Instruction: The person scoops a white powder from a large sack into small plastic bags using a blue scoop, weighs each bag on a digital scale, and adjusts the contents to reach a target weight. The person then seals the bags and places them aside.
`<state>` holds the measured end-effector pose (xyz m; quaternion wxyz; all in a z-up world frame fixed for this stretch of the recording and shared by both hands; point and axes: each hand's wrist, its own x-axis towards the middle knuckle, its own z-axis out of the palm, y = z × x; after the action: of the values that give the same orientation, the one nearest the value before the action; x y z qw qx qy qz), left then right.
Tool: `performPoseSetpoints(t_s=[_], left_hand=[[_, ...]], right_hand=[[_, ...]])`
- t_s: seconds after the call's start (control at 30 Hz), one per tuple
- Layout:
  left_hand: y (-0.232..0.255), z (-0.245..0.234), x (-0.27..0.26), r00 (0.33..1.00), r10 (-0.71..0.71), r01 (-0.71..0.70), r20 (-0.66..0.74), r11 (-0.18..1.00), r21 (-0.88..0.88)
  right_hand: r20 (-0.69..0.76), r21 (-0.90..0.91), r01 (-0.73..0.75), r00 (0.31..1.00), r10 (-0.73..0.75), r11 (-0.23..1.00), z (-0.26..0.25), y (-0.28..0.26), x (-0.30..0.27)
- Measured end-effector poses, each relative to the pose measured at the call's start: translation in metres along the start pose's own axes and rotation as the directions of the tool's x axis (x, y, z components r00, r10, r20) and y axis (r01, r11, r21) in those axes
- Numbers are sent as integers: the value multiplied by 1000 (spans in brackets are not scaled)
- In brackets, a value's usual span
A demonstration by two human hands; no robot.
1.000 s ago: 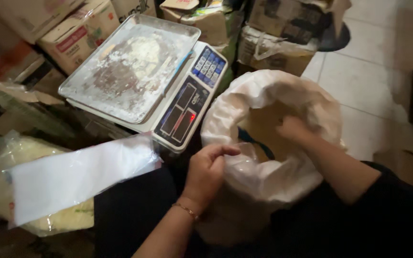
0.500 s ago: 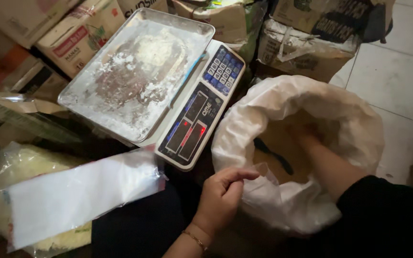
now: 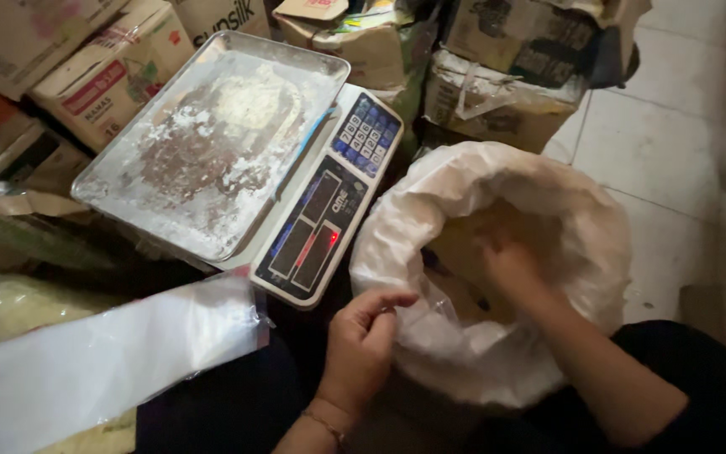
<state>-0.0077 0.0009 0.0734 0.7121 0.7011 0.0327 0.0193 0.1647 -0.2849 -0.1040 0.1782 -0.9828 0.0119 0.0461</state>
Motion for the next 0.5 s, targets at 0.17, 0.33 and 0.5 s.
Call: performPoseSetpoints(t_s=[0.17, 0.33, 0.5], left_hand=[[0, 1, -2, 1000, 22, -22, 2, 1000, 1], [1, -4, -3, 999, 25, -24, -24, 1000, 9], [2, -8, 0, 997, 49, -52, -52, 997, -49]], right_hand=[[-146, -39, 51, 988, -56, 998, 25, -7, -26], [-114, 164, -44, 991, 63, 985, 77, 3, 24], [122, 332, -129, 988, 93, 934, 116, -6, 58]])
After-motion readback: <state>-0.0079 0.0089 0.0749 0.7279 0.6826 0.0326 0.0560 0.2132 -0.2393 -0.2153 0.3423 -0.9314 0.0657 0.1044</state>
